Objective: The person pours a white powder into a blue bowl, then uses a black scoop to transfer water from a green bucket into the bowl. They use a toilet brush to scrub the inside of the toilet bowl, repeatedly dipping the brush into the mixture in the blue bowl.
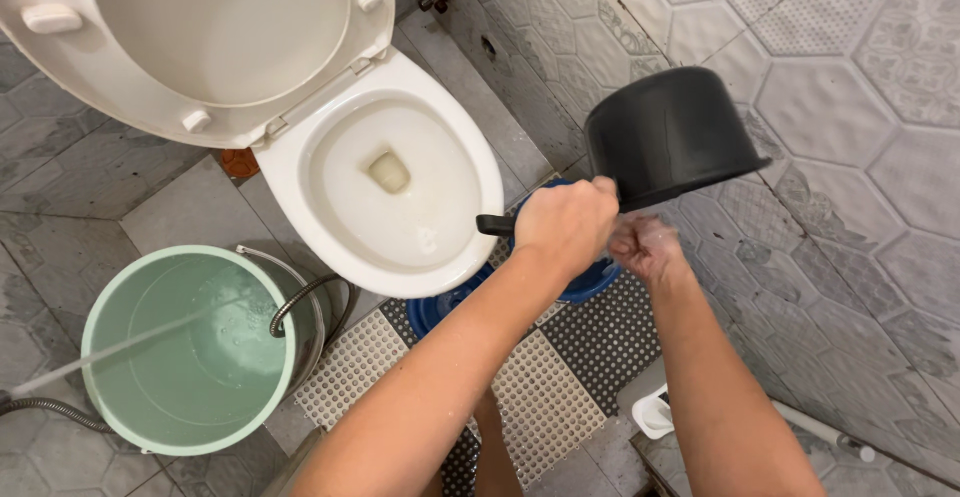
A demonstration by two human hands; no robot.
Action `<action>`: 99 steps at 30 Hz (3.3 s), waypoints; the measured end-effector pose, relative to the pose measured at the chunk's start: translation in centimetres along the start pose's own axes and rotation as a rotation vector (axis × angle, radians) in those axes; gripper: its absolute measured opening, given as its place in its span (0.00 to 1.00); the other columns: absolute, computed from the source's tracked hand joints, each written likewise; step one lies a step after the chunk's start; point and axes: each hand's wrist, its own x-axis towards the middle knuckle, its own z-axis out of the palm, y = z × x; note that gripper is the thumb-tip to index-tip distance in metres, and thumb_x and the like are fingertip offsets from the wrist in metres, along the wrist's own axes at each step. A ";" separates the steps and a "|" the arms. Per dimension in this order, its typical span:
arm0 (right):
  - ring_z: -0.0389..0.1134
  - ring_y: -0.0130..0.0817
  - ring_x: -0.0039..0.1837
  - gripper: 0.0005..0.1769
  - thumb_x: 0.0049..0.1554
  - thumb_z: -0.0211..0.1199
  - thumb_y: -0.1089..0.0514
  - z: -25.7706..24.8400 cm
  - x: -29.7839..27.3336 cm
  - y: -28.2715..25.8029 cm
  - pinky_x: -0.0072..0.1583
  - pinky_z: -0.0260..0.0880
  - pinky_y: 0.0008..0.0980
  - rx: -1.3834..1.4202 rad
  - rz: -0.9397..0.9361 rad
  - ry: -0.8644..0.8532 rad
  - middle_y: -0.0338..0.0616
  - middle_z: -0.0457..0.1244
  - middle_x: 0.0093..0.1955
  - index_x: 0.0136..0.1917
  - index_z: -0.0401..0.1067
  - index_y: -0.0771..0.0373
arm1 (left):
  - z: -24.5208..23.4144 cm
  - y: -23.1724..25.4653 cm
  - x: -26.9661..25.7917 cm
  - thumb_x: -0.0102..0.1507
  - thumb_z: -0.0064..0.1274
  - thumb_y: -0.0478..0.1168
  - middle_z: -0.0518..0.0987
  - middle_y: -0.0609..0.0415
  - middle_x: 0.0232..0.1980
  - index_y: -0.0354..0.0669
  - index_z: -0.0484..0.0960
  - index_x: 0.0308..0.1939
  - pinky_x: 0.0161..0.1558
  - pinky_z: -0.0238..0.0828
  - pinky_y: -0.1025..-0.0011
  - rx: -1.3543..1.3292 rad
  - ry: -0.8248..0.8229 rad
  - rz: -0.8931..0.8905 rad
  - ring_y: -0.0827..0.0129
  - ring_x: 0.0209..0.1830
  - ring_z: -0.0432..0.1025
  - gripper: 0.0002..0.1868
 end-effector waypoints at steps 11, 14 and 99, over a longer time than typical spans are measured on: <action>0.57 0.27 0.25 0.17 0.69 0.56 0.53 -6.0 9.1 1.7 0.29 0.59 0.28 0.350 -0.057 -0.426 0.36 0.58 0.27 0.38 0.69 0.58 | 0.8 -0.1 0.4 0.59 0.56 0.38 0.83 0.47 0.32 0.41 0.77 0.41 0.29 0.78 0.63 0.032 0.121 0.146 0.55 0.30 0.82 0.09; 0.61 0.35 0.28 0.22 0.73 0.53 0.46 -7.8 10.4 2.1 0.32 0.67 0.38 0.398 -0.106 -0.784 0.40 0.61 0.29 0.41 0.69 0.60 | 0.6 -0.6 0.4 0.56 0.58 0.41 0.83 0.47 0.32 0.42 0.75 0.43 0.28 0.77 0.62 0.018 0.115 0.172 0.55 0.29 0.82 0.14; 0.73 0.21 0.42 0.29 0.49 0.72 0.67 0.8 -24.4 11.5 0.45 0.71 0.20 -1.018 -0.613 -0.185 0.41 0.75 0.41 0.63 0.72 0.77 | 1.2 -13.4 -14.5 0.70 0.50 0.42 0.79 0.55 0.28 0.33 0.83 0.34 0.33 0.67 0.75 -1.290 0.841 -0.830 0.76 0.28 0.70 0.16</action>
